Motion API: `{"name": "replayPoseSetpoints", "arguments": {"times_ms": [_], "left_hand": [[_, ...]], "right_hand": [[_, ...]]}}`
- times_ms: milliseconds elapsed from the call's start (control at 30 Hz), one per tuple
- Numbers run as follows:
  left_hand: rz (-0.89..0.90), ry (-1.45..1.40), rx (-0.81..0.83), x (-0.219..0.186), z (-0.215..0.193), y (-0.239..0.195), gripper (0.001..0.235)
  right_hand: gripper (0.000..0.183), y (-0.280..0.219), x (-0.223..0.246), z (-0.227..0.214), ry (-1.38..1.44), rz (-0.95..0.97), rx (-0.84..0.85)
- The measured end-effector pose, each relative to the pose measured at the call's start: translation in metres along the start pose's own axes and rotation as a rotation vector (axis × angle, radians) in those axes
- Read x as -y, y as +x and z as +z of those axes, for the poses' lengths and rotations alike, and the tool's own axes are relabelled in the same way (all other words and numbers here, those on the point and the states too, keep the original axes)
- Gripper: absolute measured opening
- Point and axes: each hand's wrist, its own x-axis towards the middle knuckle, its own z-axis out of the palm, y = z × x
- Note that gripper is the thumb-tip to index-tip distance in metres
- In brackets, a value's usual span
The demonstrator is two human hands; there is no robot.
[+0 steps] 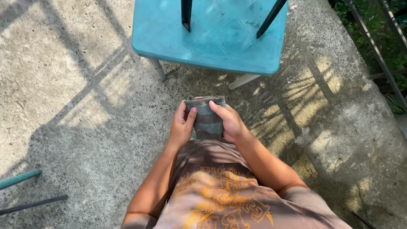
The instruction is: Sanding a black plastic chair with a piece of sandpaper.
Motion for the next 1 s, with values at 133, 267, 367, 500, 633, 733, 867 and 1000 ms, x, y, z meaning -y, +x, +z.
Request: {"name": "replayPoseSetpoints", "arguments": {"times_ms": [133, 267, 367, 500, 633, 733, 867, 1000], "left_hand": [[-0.006, -0.077, 0.065, 0.003, -0.035, 0.075, 0.025], [0.007, -0.024, 0.041, -0.004, -0.041, 0.131, 0.023], [0.011, -0.019, 0.035, -0.012, -0.03, 0.165, 0.024], [-0.01, 0.176, 0.017, -0.048, -0.008, 0.193, 0.033], [-0.027, 0.161, -0.059, -0.054, 0.002, 0.217, 0.035], [0.059, 0.189, -0.137, -0.068, 0.017, 0.239, 0.029], [0.213, 0.263, -0.166, -0.099, 0.033, 0.27, 0.02], [0.43, 0.495, -0.137, -0.107, 0.03, 0.302, 0.011]], "right_hand": [[0.044, 0.058, 0.031, 0.018, 0.022, -0.05, -0.102], [0.048, 0.091, 0.063, 0.02, 0.153, -0.164, -0.196], [0.05, 0.119, 0.085, 0.003, 0.174, -0.237, -0.192], [0.047, 0.16, 0.117, -0.023, 0.138, -0.387, -0.171], [0.041, 0.201, 0.156, -0.022, 0.145, -0.513, -0.157], [0.038, 0.236, 0.162, -0.03, -0.037, -0.806, -0.216], [0.038, 0.266, 0.177, -0.019, -0.466, -0.93, -0.177], [0.048, 0.267, 0.192, -0.007, -0.463, -0.866, -0.193]]}}
